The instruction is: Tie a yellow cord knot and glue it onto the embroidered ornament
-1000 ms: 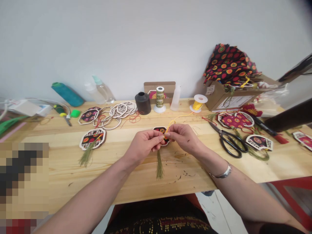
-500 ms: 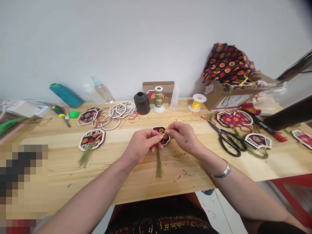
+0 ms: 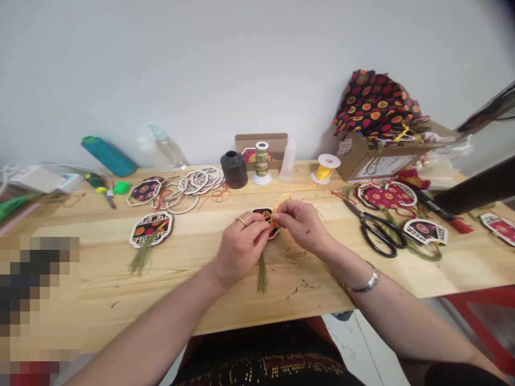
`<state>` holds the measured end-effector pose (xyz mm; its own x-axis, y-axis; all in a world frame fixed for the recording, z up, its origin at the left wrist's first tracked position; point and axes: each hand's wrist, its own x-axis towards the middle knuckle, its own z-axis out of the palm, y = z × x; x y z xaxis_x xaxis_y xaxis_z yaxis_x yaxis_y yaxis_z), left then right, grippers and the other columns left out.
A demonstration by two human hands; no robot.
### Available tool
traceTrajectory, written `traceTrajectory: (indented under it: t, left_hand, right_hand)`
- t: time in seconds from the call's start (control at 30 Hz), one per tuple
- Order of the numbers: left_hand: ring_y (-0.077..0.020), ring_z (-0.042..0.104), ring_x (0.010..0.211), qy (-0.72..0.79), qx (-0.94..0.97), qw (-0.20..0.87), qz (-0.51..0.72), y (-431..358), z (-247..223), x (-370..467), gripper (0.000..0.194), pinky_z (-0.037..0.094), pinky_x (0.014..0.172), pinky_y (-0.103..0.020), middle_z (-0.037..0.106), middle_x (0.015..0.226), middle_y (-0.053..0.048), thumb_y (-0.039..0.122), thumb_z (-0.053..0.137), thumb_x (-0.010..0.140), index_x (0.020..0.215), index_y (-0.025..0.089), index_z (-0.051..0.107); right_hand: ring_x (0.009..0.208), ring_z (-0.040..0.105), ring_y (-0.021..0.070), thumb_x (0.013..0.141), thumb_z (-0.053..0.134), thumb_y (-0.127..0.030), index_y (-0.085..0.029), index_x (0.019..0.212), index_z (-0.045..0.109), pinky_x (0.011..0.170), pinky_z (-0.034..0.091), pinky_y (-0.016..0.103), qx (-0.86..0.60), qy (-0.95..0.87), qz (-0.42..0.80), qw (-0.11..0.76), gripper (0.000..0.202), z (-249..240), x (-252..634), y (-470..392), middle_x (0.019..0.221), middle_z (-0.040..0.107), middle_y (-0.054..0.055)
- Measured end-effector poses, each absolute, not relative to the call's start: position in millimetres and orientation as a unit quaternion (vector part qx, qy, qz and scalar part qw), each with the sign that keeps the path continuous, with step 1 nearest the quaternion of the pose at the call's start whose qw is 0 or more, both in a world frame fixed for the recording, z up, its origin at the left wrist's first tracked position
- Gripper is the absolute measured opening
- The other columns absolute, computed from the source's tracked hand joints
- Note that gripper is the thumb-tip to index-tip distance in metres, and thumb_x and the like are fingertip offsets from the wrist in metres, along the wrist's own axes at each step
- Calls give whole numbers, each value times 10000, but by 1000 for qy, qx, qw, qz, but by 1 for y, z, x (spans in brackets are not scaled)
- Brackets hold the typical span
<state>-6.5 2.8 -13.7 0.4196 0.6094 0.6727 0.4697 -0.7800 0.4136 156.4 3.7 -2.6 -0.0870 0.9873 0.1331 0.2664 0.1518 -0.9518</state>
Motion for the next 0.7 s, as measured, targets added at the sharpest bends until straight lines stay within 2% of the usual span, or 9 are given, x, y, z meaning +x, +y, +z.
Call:
traceTrajectory:
  t: [0.13,0.4,0.7]
  left_hand:
    - [-144,587,792,293,864,19,410,2,-14,-8,115,507,726,-264,624,835,-73,77,554,795,857,117,642]
    - [-173,578,764,290,882,-56,368,1,-12,-6,114,521,695,-300,602,803,-92,105,510,823,810,102,623]
    - [-165,561,741,304,880,-62,360,1,-14,-5,139,515,670,-295,599,790,-83,121,485,837,814,125,622]
  right_hand:
    - [553,465,86,756,575,-234,-160,645,543,554,385,227,-498,-610,420,451,138,-5,156,5,588,539,-26]
    - [570,504,102,763,569,-236,-171,677,534,555,409,240,-493,-600,421,469,114,-12,153,4,607,556,-18]
    - [602,549,120,770,563,-206,-176,703,543,578,444,255,-506,-623,382,457,76,-14,153,4,644,593,-4]
